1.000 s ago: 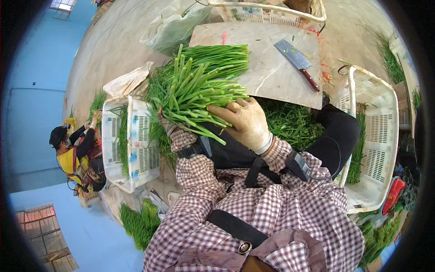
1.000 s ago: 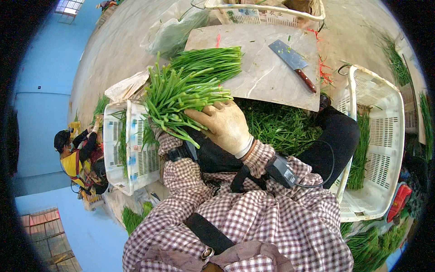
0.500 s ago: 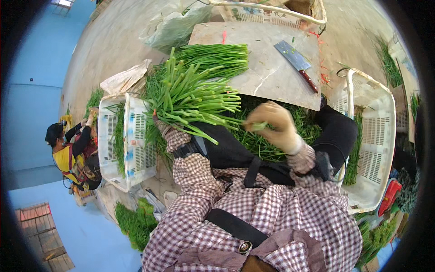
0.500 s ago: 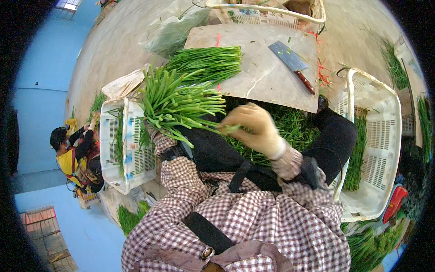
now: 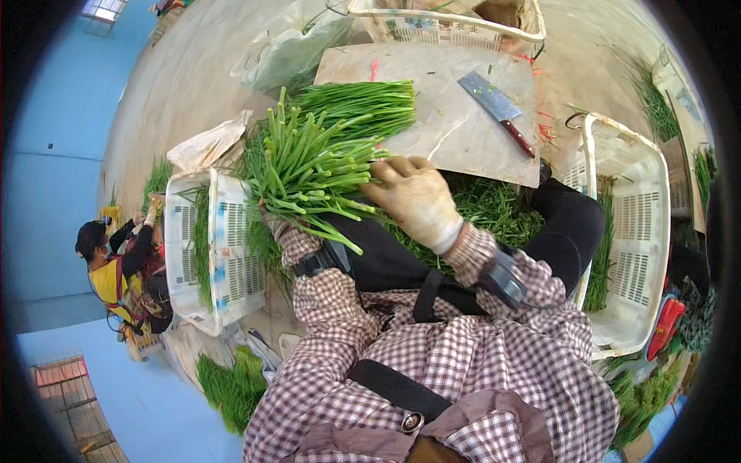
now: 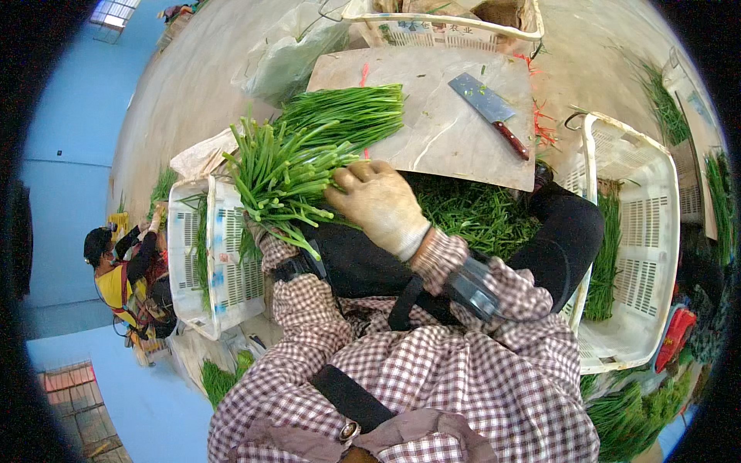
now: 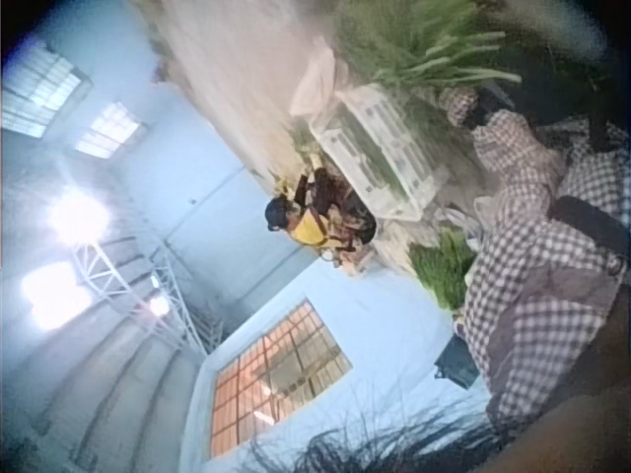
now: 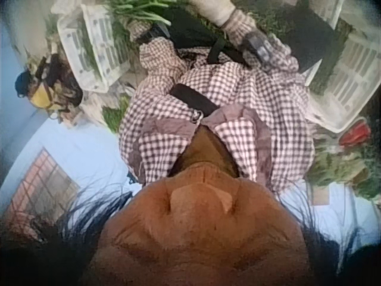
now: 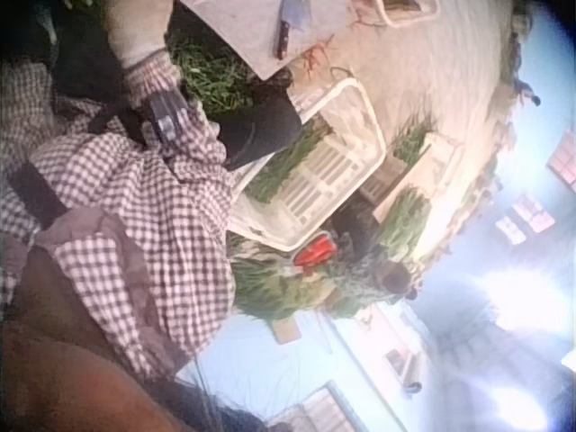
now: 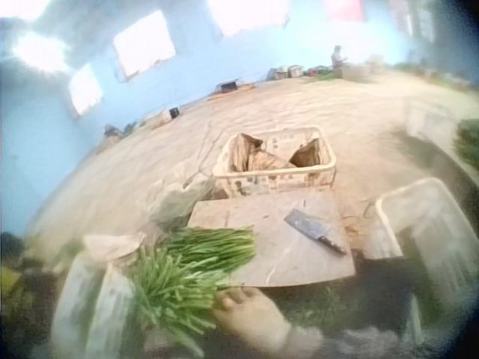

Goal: The recorder is sorting, cleaning, bundling with rubber bands, and trimming green onions or chives.

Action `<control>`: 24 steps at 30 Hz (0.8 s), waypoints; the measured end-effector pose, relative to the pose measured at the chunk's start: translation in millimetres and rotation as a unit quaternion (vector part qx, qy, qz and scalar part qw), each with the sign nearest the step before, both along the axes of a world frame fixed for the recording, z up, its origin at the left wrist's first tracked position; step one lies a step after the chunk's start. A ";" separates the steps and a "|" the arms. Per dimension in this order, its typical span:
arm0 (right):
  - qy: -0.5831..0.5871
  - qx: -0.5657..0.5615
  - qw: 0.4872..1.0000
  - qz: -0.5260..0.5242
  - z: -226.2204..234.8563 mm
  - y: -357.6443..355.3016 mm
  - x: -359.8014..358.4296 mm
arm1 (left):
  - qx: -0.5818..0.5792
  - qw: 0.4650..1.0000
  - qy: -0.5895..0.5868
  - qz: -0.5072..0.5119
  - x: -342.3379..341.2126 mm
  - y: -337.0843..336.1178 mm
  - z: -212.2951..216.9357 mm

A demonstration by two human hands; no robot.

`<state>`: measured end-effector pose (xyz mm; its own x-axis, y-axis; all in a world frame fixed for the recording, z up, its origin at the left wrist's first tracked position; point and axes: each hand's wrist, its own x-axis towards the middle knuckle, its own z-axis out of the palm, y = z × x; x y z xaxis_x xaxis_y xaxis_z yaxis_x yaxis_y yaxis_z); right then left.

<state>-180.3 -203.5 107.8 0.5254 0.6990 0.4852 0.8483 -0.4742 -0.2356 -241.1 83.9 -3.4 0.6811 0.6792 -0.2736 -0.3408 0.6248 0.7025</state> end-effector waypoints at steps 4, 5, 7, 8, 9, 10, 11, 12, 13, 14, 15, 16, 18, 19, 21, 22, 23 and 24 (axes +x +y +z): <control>0.021 0.064 0.997 0.045 -20.3 -5.2 7.1 | -0.074 0.995 -0.050 -0.045 1.5 -10.8 2.8; 0.037 0.151 0.987 0.045 -18.6 -9.2 5.3 | -0.058 0.997 -0.036 -0.040 -1.6 -6.3 -0.6; 0.127 0.221 0.965 0.059 -11.9 -24.1 3.9 | -0.043 0.998 -0.019 -0.034 -9.9 1.6 -7.8; 0.181 0.257 0.947 0.072 -12.9 -37.4 3.4 | -0.036 0.996 -0.057 -0.066 -12.0 4.9 -11.4; 0.235 0.293 0.922 0.089 -15.6 -49.6 3.3 | -0.027 0.991 -0.094 -0.094 -14.3 8.0 -11.3; 0.280 0.305 0.908 0.068 -17.6 -62.8 0.8 | -0.026 0.990 -0.102 -0.096 -17.6 10.5 -11.0; 0.319 0.313 0.894 0.035 -20.3 -84.5 0.0 | -0.036 0.989 -0.101 -0.098 -9.6 4.4 -13.7; 0.330 0.250 0.909 0.059 -45.4 -97.1 4.8 | -0.029 0.990 -0.100 -0.093 -14.5 7.9 -9.2; 0.331 0.090 0.934 0.099 -72.8 -109.4 9.7 | -0.026 0.991 -0.094 -0.087 -16.3 9.1 -5.9; 0.328 -0.034 0.943 0.051 -82.6 -102.9 -1.1 | -0.023 0.992 -0.090 -0.082 -19.4 10.9 -2.7; 0.318 -0.159 0.935 -0.005 -77.7 -97.1 -10.4 | -0.024 0.992 -0.089 -0.082 -17.1 8.8 -3.2; 0.379 -0.098 0.920 0.007 -72.7 -80.5 -16.5 | -0.024 0.992 -0.087 -0.084 -16.6 8.8 -2.1; 0.537 0.184 0.822 0.052 -81.6 -43.5 -28.5 | -0.023 0.992 -0.086 -0.086 -10.7 3.0 -0.1; 0.689 0.298 0.655 0.085 -77.9 -24.7 -27.0 | -0.026 0.992 -0.085 -0.092 -6.2 -1.1 -0.6; 0.748 0.357 0.555 0.076 -48.2 4.5 -19.2 | -0.021 0.992 -0.083 -0.089 -8.9 -0.1 1.4; 0.731 0.400 0.545 0.095 -54.3 19.1 -16.5 | -0.021 0.992 -0.084 -0.088 -9.7 0.4 2.0; 0.712 0.440 0.535 0.111 -55.3 26.8 -12.1 | -0.021 0.992 -0.088 -0.088 -10.1 -2.3 3.9; 0.769 0.469 0.429 0.069 -55.3 25.4 -8.5 | -0.023 0.991 -0.091 -0.091 -8.9 -3.9 4.7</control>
